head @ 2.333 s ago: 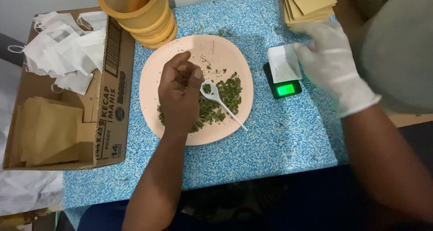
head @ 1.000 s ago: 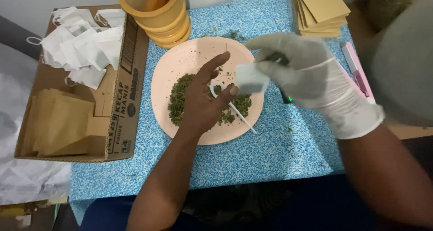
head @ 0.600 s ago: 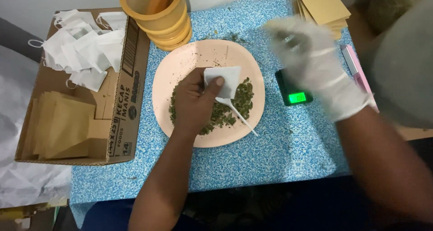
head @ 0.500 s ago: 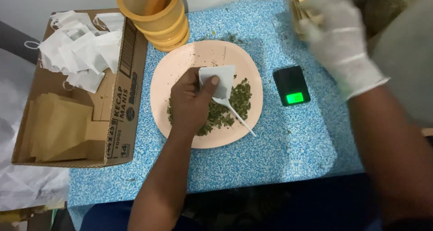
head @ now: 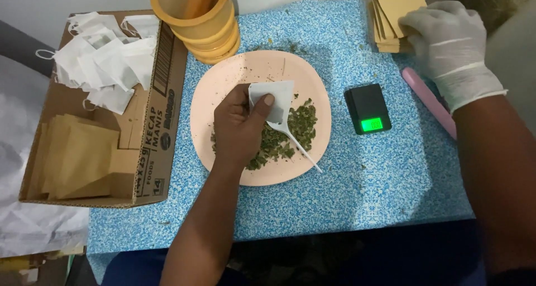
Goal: Filling small filter bags with loose tea leaves, weighing them on a digital scale, and sealing them with a heat sealer.
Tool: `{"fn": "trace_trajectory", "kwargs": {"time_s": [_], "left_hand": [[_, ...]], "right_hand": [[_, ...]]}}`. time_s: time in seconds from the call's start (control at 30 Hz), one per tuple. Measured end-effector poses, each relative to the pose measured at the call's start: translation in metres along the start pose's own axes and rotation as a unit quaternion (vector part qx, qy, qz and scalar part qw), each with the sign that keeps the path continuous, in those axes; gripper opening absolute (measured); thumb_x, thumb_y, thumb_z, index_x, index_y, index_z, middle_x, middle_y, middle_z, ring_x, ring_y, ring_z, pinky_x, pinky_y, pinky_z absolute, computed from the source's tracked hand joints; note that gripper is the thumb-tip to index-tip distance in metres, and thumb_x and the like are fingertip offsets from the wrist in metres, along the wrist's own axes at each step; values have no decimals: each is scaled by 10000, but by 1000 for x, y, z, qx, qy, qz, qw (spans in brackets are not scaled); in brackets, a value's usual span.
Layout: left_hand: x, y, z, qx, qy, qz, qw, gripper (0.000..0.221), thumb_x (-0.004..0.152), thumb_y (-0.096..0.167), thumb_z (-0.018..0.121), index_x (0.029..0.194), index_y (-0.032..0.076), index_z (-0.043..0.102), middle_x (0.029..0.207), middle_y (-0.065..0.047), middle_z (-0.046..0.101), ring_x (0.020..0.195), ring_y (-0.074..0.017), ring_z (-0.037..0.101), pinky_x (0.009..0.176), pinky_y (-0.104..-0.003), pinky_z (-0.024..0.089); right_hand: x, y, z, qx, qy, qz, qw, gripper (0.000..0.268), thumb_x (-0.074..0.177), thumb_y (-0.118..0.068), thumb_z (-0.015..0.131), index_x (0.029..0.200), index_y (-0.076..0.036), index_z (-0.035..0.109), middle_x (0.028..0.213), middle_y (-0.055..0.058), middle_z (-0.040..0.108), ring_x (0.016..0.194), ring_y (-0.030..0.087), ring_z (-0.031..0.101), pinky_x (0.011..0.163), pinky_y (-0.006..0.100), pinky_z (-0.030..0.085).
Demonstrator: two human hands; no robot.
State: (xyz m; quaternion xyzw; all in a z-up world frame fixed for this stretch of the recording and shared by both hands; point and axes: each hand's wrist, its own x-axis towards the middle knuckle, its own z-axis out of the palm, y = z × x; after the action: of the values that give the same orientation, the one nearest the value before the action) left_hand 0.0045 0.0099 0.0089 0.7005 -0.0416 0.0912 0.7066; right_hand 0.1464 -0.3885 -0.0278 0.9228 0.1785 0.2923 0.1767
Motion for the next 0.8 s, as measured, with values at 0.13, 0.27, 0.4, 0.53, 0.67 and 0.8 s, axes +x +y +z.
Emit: {"fn": "trace_trajectory", "kwargs": {"time_s": [0.13,0.27,0.4,0.53,0.67,0.8], "left_hand": [[1,1,0,-4,-3,-5,1000,177,945,185,664,1084,78,678,960,-21,707,893,-152,649,750,-313,547],[3,-3,-1,11,17,18,1000,105,938,175,692,973,83,657,855,23,628,808,-113,559,707,-290,476],[3,-1,-2,48,18,19,999,109,941,195,683,960,89,666,841,15,651,790,-121,585,691,-295,502],[4,-4,-3,32,16,31,999,119,949,192,675,992,82,665,867,6,657,802,-127,591,698,-302,513],[5,-4,-8,58,30,46,997,173,949,220,669,1056,85,684,919,-11,704,840,-145,651,705,-321,553],[6,8,-14,14,23,72,997,296,962,249,652,1203,78,668,1090,-40,731,1013,-190,690,842,-360,590]], "right_hand": [[-8,9,16,-37,72,-19,997,66,1108,-393,779,1159,-432,796,1114,-242,775,1147,83,744,788,267,520],[-10,11,18,-9,141,13,990,115,1079,-311,832,1166,-385,844,1200,-178,806,1092,77,718,790,242,543],[-6,7,14,1,162,42,986,69,1019,-325,904,1055,-351,852,1098,-172,812,1002,41,735,727,185,570],[-4,5,8,30,148,46,987,125,990,-327,946,1081,-326,859,1116,-139,809,1032,66,726,781,186,587],[-2,-8,-39,100,221,61,968,106,1032,-81,872,1101,-153,832,1171,7,790,1050,200,694,841,307,547],[4,-49,-114,337,314,2,888,184,1137,346,594,1210,235,722,1072,327,728,826,306,640,721,349,555]]}}
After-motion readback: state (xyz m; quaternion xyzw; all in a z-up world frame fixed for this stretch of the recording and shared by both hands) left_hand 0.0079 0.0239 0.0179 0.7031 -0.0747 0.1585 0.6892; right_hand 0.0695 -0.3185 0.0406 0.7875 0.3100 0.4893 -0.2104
